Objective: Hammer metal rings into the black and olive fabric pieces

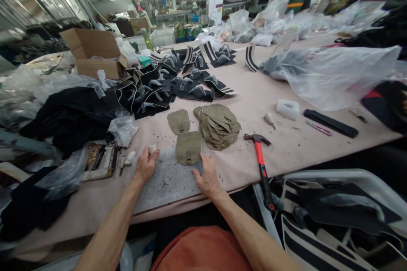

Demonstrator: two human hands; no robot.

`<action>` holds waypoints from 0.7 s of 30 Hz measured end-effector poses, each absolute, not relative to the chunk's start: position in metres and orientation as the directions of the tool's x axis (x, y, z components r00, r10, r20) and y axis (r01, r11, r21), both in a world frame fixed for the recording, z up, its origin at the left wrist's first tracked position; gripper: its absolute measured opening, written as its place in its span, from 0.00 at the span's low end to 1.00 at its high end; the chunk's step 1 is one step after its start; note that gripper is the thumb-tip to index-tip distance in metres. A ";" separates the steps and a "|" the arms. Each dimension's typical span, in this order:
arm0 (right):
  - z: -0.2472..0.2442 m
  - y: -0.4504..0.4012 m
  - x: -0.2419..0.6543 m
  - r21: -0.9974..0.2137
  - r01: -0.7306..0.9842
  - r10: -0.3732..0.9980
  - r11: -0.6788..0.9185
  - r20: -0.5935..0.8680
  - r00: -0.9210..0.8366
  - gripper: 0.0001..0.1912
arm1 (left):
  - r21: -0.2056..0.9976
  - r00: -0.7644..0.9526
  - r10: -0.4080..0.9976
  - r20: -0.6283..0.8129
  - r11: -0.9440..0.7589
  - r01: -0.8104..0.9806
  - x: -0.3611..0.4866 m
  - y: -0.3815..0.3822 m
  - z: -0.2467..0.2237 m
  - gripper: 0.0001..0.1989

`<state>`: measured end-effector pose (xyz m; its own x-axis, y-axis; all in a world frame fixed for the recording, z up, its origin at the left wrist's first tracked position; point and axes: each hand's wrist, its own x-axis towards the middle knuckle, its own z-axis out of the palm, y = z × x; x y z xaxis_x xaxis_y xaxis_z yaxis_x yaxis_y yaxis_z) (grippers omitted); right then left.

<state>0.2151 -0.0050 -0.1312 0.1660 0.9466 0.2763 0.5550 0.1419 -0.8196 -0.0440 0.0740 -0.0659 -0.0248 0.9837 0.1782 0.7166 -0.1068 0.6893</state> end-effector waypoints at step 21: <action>-0.113 0.020 0.199 -0.976 0.214 0.977 -0.035 0.011 0.211 0.34 | 0.750 -0.271 0.909 0.317 -0.065 0.658 -0.083 0.041 -0.060 0.16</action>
<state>0.1987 0.0197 -0.1128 0.2108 0.9775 0.0115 0.2137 -0.0346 -0.9763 -0.0829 0.0407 -0.0597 -0.2706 0.9090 0.3170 0.6584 -0.0655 0.7498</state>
